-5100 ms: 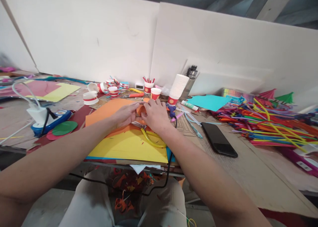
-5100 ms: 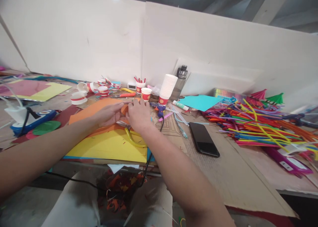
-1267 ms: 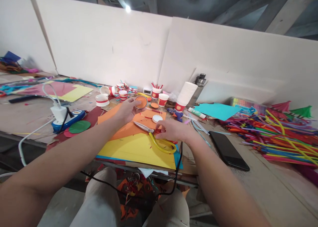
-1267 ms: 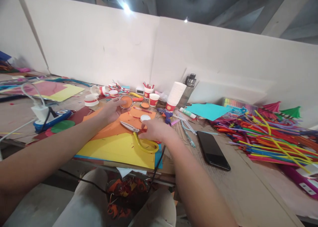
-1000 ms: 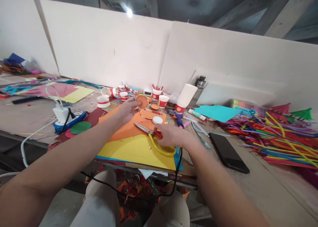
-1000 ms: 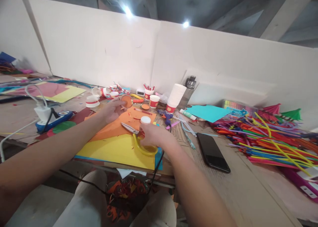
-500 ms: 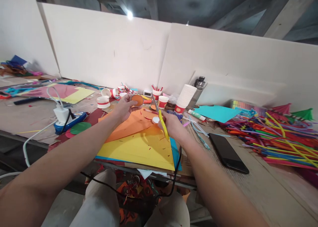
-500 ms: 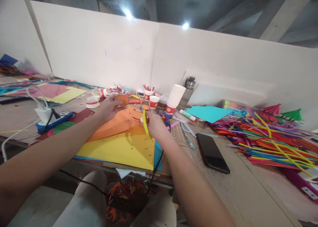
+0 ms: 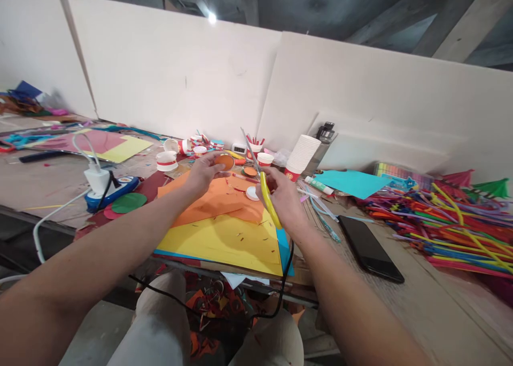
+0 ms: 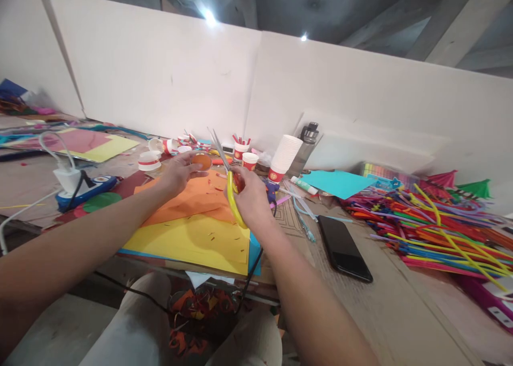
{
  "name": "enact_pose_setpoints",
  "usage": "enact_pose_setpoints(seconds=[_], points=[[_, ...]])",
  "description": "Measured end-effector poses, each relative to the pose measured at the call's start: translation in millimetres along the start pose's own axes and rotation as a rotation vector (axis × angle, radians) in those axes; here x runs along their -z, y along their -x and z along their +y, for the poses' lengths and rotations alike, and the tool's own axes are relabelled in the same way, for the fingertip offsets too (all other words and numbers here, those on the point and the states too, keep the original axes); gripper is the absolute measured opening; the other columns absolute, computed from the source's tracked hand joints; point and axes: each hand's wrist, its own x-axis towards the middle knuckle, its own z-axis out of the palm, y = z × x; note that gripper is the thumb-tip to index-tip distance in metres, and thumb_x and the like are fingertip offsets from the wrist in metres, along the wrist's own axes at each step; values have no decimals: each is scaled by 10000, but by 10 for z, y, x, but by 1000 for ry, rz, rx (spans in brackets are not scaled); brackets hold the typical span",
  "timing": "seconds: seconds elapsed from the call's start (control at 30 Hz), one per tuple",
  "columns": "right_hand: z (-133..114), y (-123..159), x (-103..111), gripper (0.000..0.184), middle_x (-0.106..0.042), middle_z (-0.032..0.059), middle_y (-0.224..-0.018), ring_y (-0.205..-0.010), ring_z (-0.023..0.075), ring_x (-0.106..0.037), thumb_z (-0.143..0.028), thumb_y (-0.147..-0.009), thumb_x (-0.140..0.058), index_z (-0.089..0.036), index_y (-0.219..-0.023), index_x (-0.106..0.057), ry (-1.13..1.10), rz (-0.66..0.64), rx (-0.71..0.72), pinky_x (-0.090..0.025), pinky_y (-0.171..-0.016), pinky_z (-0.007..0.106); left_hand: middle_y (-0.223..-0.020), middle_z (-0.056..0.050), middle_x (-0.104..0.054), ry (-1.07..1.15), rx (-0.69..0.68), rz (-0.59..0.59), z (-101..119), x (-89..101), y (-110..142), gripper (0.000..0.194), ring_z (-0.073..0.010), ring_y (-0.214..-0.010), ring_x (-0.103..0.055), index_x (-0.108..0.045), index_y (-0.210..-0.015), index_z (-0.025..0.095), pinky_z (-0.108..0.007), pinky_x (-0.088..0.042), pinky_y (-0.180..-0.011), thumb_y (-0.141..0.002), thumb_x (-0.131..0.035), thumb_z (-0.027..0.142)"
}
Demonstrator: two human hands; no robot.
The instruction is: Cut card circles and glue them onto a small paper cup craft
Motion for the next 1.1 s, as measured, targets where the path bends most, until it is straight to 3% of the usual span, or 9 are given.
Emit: enact_pose_setpoints(seconds=[0.17,0.33,0.5,0.7,0.87,1.1], points=[[-102,94,-58,172,-619,8,-705,-556,130,-561,-331,-865,-555,-211,-894,-674,-97,-218,-102,-433,-497,235,-904,-18,-684,-46,-66,37,-17,-19,16,369,-166,-842,-656,-729,-1003,187,-402,-622,-813,-638,-788,195],[-84,142,-97,216,-514,-34,-604,-407,102,-499,-430,-895,-542,-227,-839,-590,-244,-344,-230,-371,-350,208,-976,-20,-695,-99,-78,32,45,-61,79,412,-175,-901,-658,-742,-1078,199,-388,-636,-805,-668,-772,173],[-129,156,-75,212,-521,-34,-588,-397,117,-519,-440,-883,-574,-233,-840,-580,-291,-384,-302,-426,-323,229,-1006,-7,-710,-132,-81,11,69,-93,108,437,-183,-925,-667,-749,-1111,216,-366,-644,-796,-680,-758,151],[-228,155,-27,219,-488,-47,-549,-378,99,-486,-421,-869,-610,-226,-802,-536,-286,-412,-371,-379,-301,192,-1005,-7,-705,-203,-122,6,49,-91,107,443,-165,-890,-667,-746,-1159,217,-369,-648,-802,-718,-733,187],[-195,150,-21,235,-499,-46,-578,-399,96,-501,-433,-899,-571,-225,-810,-507,-259,-451,-350,-411,-307,188,-959,8,-693,-290,-153,-8,22,-63,96,493,-135,-813,-661,-719,-1234,237,-399,-645,-827,-742,-700,232],[-176,153,-37,243,-503,-44,-589,-393,88,-495,-432,-910,-564,-221,-808,-496,-265,-458,-367,-415,-311,178,-1029,-13,-711,-292,-169,1,20,-65,89,507,-148,-865,-672,-709,-1252,220,-390,-642,-832,-746,-686,229]])
